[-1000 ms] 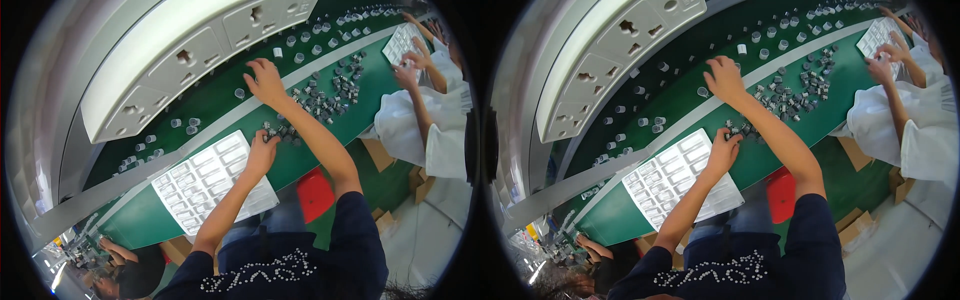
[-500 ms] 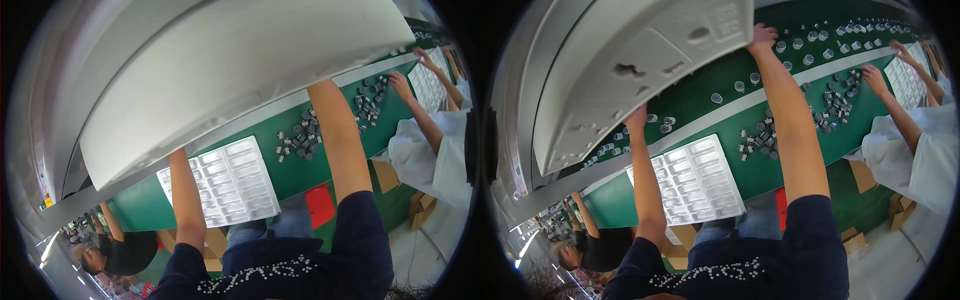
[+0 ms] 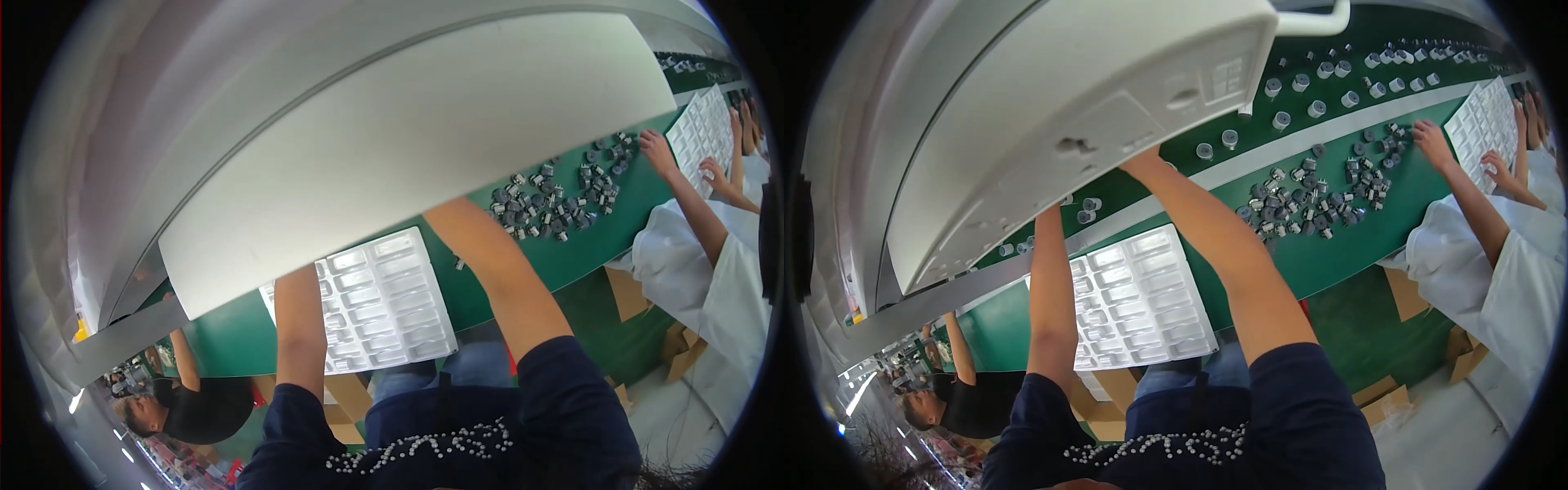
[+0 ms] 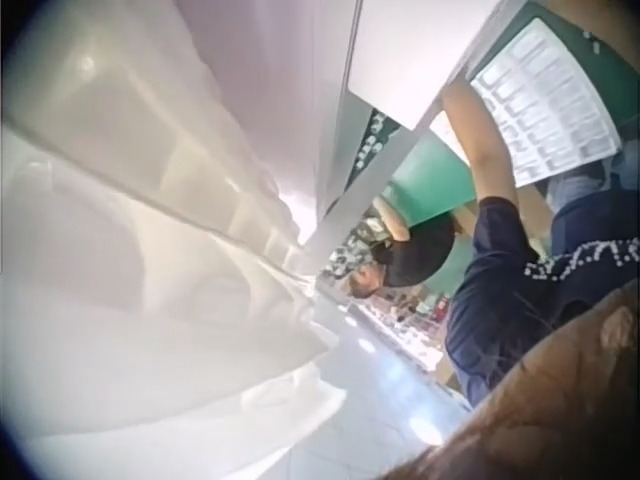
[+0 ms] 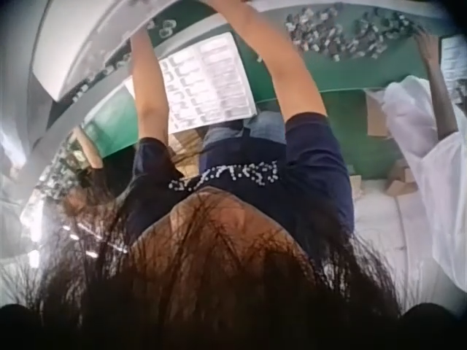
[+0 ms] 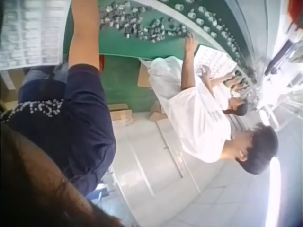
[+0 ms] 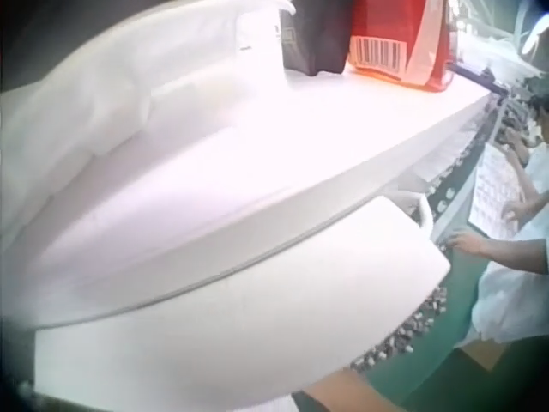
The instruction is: The person packs small electronic motor components by hand into white plastic sorting trays on a production line.
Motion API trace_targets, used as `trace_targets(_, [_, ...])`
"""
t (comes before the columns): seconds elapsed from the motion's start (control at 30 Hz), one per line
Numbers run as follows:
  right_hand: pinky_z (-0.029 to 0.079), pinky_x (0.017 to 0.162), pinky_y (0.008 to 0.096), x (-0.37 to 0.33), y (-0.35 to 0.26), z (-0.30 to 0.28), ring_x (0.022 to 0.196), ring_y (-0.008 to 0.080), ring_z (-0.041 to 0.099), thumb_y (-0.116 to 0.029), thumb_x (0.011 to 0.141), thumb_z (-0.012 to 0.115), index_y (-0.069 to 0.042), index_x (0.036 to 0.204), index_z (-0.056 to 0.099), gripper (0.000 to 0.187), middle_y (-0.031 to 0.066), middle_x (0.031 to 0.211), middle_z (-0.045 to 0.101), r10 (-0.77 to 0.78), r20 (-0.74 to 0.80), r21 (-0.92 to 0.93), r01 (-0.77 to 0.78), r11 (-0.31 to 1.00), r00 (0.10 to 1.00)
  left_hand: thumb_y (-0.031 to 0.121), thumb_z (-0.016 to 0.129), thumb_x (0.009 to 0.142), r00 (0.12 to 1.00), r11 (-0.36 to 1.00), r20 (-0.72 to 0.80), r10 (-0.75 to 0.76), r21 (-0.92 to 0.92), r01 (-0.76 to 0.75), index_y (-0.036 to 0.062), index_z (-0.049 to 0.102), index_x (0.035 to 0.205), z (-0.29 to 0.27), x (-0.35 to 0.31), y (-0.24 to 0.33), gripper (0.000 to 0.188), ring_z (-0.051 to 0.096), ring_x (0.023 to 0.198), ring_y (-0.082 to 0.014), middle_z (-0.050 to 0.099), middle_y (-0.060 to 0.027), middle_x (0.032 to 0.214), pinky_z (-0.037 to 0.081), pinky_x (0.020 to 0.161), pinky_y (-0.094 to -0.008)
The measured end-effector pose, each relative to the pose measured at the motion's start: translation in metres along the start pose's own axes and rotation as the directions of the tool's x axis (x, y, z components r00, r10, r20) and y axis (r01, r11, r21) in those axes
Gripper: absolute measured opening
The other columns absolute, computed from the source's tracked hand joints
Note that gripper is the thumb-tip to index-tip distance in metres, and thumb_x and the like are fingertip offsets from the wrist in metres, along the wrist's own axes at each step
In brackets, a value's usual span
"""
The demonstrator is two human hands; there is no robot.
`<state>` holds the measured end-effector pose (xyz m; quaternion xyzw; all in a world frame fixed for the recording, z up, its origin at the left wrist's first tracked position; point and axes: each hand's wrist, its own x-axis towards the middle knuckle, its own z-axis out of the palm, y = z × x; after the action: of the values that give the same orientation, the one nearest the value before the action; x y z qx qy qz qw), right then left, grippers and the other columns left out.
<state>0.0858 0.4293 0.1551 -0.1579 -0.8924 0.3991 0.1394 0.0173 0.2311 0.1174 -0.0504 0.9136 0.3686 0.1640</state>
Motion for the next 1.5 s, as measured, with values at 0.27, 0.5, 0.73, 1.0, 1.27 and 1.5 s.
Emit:
trace_targets(0.27, [0.041,0.093,0.0552,-0.022,0.007,0.074,0.132,0.0317,0.044,-0.057,0.07,0.077,-0.012,0.126,0.059,0.074,0.016,0.144,0.045,-0.134,0.324,-0.332,0.245,0.911,0.936,0.038,0.076,0.077,0.976,0.998,0.211,-0.053,-0.007,0.055,0.0118,0.063,0.129,-0.003,0.007,0.0,0.06,0.06,0.11,-0.0301,0.064,-0.0203,0.118,0.053,0.091,-0.0404])
trace_targets(0.5, [0.043,0.09,0.0554,0.01,0.115,0.104,0.124,0.0357,0.046,-0.056,0.065,0.079,-0.017,0.112,0.067,0.062,0.0151,0.133,0.05,-0.441,0.052,-0.11,0.444,0.889,0.896,0.016,0.081,0.073,0.928,0.989,0.363,0.081,0.088,-0.121,0.0054,0.067,0.119,0.032,0.004,0.045,0.049,0.067,0.083,-0.019,0.066,-0.0139,0.11,0.058,0.071,-0.027])
trace_targets(0.73, [0.05,0.085,0.049,-0.009,0.013,0.083,0.116,0.0321,0.053,-0.05,0.079,0.071,-0.021,0.108,0.068,0.041,0.0115,0.123,0.055,-0.473,0.312,-0.287,0.557,0.78,0.824,-0.01,0.069,0.071,0.953,0.924,0.302,-0.007,-0.362,0.121,-0.0035,0.066,0.105,-0.012,0.019,-0.017,0.035,0.068,0.084,-0.0224,0.066,-0.0121,0.095,0.059,0.071,-0.0304])
trace_targets(1.0, [0.057,0.072,0.045,-0.023,-0.011,0.1,0.089,0.0355,0.066,-0.027,0.084,0.064,-0.012,0.103,0.066,0.024,0.0135,0.113,0.059,-0.203,0.301,-0.201,0.27,0.942,0.932,-0.009,0.068,0.071,0.978,0.93,0.205,-0.036,-0.352,0.108,-0.0035,0.065,0.105,-0.009,0.032,-0.017,0.034,0.068,0.079,-0.0245,0.066,-0.0137,0.095,0.058,0.069,-0.0311])
trace_targets(1.27, [0.054,0.08,0.0442,-0.063,-0.007,0.029,0.095,0.0392,0.064,-0.025,0.087,0.067,-0.01,0.108,0.062,0.026,0.0177,0.106,0.061,0.091,0.029,0.353,-0.096,0.931,0.995,-0.003,0.073,0.074,0.984,0.868,-0.03,0.175,-0.467,-0.169,-0.0008,0.065,0.105,-0.016,-0.021,-0.008,0.032,0.065,0.08,-0.0149,0.065,-0.0065,0.089,0.053,0.073,-0.0253])
trace_targets(1.5, [0.055,0.076,0.04,-0.218,0.041,-0.115,0.091,0.0319,0.067,-0.023,0.083,0.078,-0.007,0.111,0.066,0.034,0.0148,0.106,0.063,0.199,-0.274,0.064,-0.188,0.98,0.941,-0.006,0.071,0.07,0.739,0.815,0.346,0.578,-0.189,-0.548,0.0088,0.07,0.102,0.081,-0.159,0.082,0.035,0.062,0.098,-0.0236,0.043,-0.013,0.125,0.056,0.081,-0.0308])
